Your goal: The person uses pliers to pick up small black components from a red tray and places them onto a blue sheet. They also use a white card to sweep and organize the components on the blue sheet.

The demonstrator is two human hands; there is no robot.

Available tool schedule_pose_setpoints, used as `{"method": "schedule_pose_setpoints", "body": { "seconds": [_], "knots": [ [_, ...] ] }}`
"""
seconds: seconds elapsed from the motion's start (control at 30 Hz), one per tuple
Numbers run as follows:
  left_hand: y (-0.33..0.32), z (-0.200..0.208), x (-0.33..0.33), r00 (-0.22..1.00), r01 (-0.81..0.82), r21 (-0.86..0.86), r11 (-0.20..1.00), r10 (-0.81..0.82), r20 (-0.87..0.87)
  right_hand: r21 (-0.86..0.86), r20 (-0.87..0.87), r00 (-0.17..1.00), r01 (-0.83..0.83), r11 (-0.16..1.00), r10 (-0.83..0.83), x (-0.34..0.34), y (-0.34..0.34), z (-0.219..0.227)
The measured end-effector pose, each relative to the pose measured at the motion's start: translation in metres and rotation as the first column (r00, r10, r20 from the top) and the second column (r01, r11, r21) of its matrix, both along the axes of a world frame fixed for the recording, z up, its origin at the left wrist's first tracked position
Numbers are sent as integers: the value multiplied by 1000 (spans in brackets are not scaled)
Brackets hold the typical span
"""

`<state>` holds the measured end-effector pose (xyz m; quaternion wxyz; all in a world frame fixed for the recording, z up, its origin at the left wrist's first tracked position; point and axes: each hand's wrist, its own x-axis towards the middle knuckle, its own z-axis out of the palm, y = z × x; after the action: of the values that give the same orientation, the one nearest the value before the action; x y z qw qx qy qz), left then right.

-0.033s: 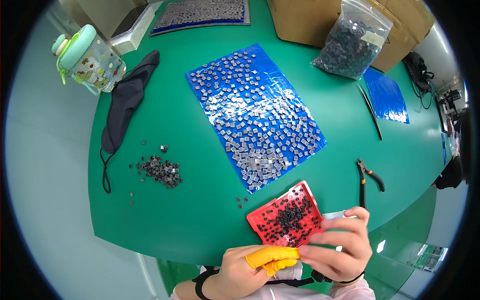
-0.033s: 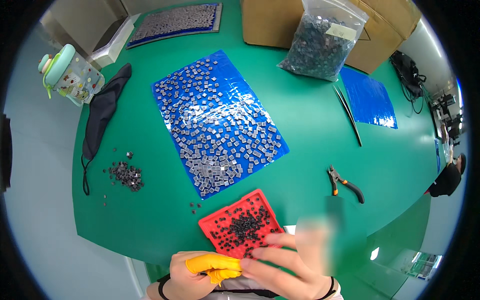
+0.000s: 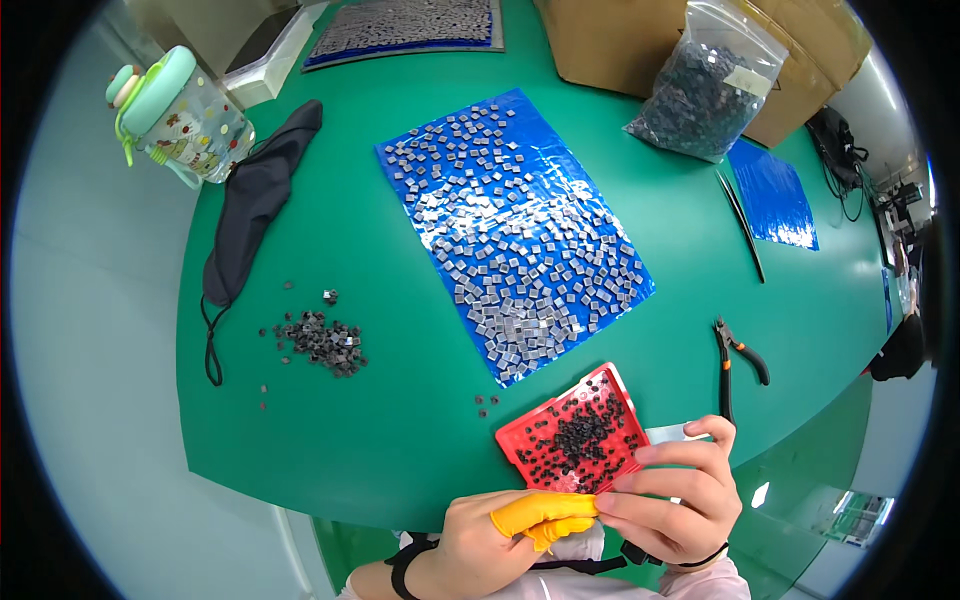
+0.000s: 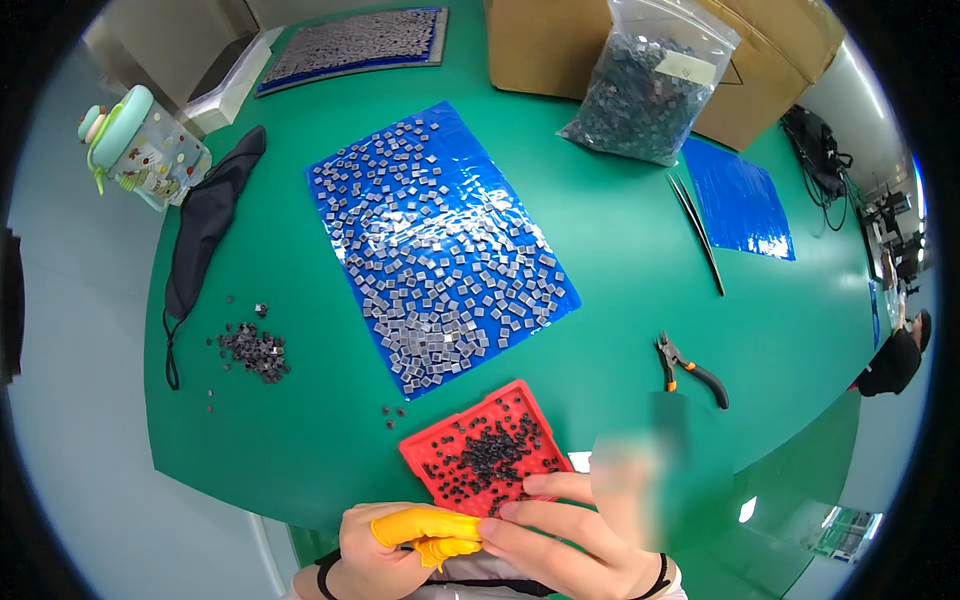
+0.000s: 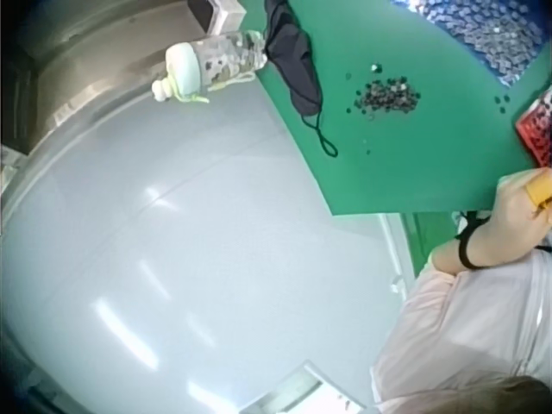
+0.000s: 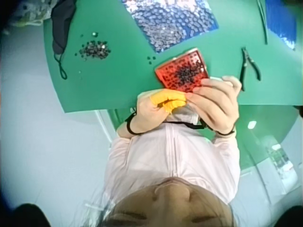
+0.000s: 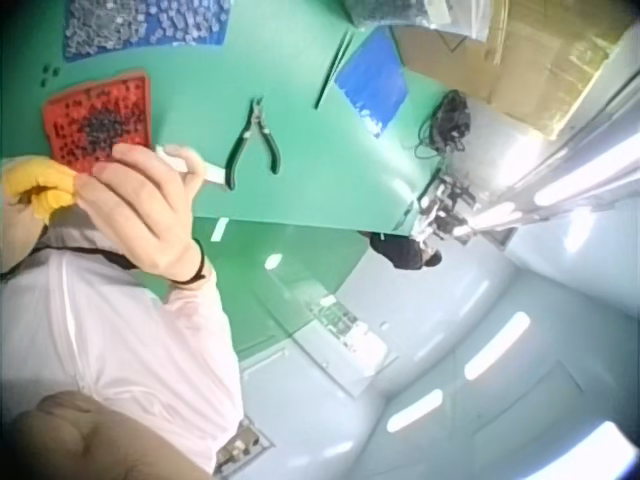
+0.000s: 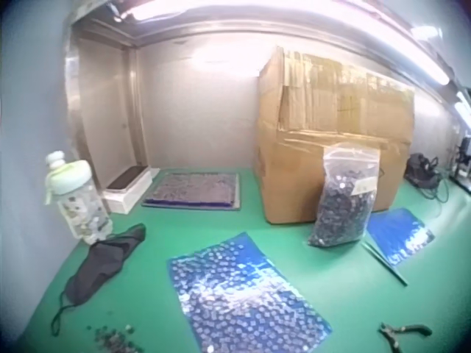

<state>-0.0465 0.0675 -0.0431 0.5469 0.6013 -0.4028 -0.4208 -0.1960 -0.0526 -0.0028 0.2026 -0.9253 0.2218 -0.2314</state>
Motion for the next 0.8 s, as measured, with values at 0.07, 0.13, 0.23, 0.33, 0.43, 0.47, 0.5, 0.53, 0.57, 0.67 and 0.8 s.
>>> {"method": "schedule_pose_setpoints", "body": {
  "seconds": [0.07,0.13,0.23,0.33,0.43,0.47,0.5,0.53,0.57,0.67,0.8],
  "knots": [
    [0,-3,1,999,-40,-38,998,40,14,-37,-21,1000,2,999,-3,2,3,-1],
    [1,-2,2,997,-72,-36,997,72,-9,-109,-63,998,-18,994,11,3,6,1],
    [1,2,4,993,-102,-23,995,100,-61,-240,-51,999,-30,970,19,9,9,5],
    [2,-1,5,989,-130,-76,989,125,-73,-261,-69,998,-30,965,13,17,11,9],
    [4,-3,7,980,-166,-88,982,155,-122,-283,-87,996,-56,958,32,22,12,10],
    [4,-3,8,979,-171,-84,982,160,-123,-291,-98,994,-65,955,38,23,12,10],
    [5,-3,9,979,-175,-81,981,164,-125,-292,-95,995,-63,954,37,25,12,11],
    [5,-3,9,974,-177,-73,981,165,-153,-293,-92,995,-62,954,36,27,12,11],
    [6,-3,9,970,-179,-65,982,165,-181,-294,-88,995,-60,954,35,29,13,12],
    [5,-3,11,968,-159,-63,985,143,-207,-299,-126,991,-90,950,54,28,15,16],
    [6,-6,16,933,-103,17,995,102,-345,-459,-219,969,-208,864,117,28,15,21]
  ]
}}
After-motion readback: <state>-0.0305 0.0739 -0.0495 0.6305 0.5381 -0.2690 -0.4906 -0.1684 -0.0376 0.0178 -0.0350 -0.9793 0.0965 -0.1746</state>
